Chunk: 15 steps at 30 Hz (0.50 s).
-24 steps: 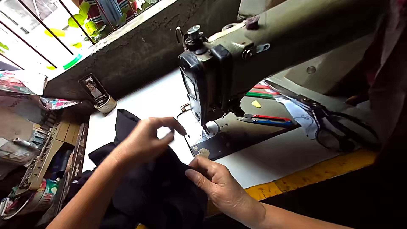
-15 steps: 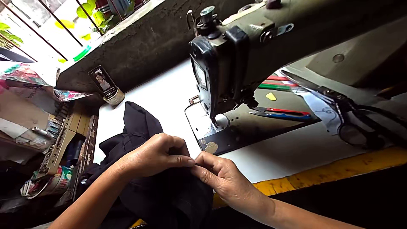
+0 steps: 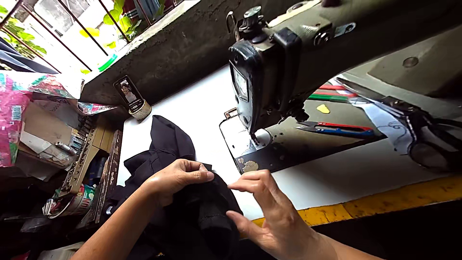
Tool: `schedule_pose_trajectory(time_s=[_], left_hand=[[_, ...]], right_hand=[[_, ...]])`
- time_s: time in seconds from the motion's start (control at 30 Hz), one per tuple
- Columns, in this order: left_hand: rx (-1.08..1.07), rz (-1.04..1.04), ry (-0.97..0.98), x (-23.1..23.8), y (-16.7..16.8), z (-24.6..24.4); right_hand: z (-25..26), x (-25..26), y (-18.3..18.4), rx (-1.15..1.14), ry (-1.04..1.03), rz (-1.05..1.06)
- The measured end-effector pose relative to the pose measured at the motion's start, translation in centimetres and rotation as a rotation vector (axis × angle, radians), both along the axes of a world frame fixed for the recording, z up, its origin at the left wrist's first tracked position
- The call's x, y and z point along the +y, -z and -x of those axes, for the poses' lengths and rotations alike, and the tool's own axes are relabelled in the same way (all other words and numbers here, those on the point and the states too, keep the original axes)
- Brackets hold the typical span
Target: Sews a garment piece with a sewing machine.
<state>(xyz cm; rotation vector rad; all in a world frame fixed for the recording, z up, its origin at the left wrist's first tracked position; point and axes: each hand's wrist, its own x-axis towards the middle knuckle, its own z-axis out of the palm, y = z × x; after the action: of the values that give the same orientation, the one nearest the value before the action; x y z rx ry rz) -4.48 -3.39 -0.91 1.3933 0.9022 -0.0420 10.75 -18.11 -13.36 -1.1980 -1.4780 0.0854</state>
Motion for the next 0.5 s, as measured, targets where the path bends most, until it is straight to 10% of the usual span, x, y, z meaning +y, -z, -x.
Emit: schedule_pose_trajectory(time_s=[0.5], left_hand=[[0.02, 0.068, -0.105, -0.7, 0.9, 0.7]], right_hand=[[-1.5, 1.3, -0.2, -0.348, 0.071, -0.119]])
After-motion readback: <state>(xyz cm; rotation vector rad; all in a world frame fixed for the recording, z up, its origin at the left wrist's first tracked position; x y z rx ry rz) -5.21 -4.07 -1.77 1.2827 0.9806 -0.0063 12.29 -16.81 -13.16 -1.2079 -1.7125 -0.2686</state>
